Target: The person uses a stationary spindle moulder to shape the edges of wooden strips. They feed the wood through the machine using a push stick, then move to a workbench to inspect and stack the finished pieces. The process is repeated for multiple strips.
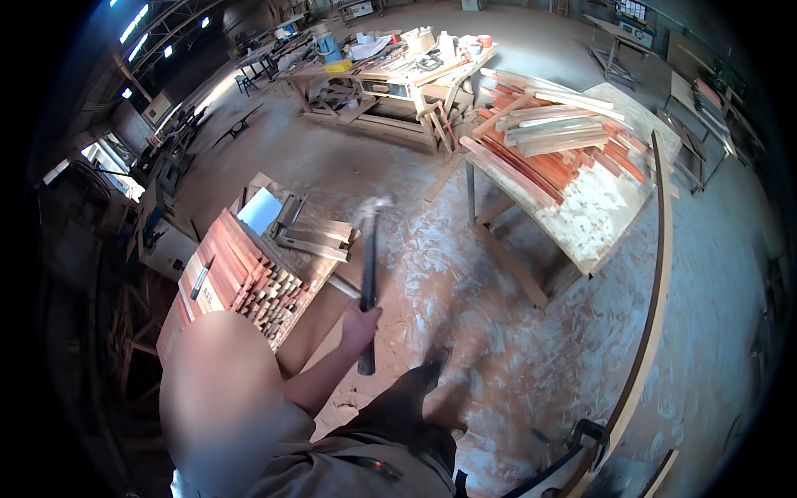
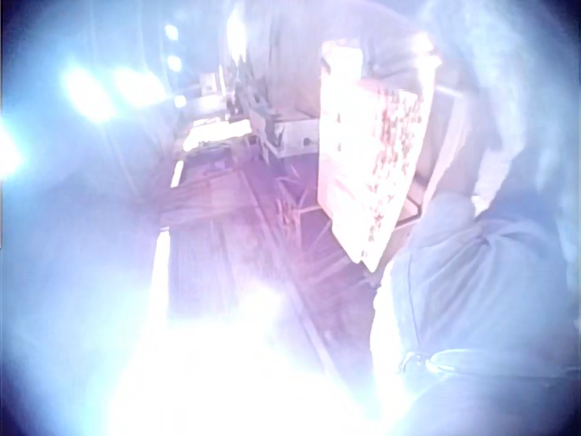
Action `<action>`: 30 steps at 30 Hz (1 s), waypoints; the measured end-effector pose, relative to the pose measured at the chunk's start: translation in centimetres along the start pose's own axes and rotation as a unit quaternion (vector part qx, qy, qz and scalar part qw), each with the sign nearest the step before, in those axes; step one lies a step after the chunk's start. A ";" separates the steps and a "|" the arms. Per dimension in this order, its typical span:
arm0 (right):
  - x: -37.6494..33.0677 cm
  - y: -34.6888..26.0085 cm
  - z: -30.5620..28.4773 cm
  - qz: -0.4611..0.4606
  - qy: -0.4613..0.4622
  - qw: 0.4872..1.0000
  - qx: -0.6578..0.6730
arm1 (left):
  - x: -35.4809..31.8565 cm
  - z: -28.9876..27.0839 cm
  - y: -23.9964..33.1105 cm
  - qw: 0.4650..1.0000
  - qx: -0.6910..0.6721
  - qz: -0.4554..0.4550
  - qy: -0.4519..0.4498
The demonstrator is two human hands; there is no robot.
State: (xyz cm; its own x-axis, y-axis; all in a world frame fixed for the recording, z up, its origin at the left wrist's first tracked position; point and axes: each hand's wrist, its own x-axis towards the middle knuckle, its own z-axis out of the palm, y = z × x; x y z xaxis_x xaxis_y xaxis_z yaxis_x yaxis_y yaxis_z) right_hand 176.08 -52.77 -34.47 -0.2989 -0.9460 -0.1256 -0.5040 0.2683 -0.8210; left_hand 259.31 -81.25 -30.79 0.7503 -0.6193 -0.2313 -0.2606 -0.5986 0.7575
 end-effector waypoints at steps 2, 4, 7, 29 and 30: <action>0.4 -1.0 0.3 0.170 0.058 0.984 0.010 | 8.0 -0.6 -1.8 0.994 0.030 -0.068 0.077; 1.0 -3.3 0.4 0.398 0.137 0.905 -0.068 | 12.9 -1.7 -4.1 0.985 0.040 -0.131 0.101; 3.0 -9.5 0.5 0.372 0.184 0.909 -0.029 | 17.9 -2.0 -8.1 0.962 0.141 -0.171 0.159; 10.7 -32.0 22.5 0.127 -0.002 0.753 0.646 | 1.3 7.9 14.4 0.932 0.027 0.069 -0.356; 11.4 -32.7 23.8 0.106 -0.041 0.749 0.653 | -1.8 9.9 15.9 0.891 0.043 0.103 -0.440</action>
State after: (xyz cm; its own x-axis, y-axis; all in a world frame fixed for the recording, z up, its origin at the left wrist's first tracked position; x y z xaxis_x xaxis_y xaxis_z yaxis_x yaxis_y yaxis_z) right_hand 208.39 -76.67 -22.32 -0.1831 -0.9297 -0.3197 0.7864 0.0566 -0.6152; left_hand 247.79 -94.64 -24.32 -0.0751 -0.8563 -0.5109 -0.4116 -0.4401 0.7981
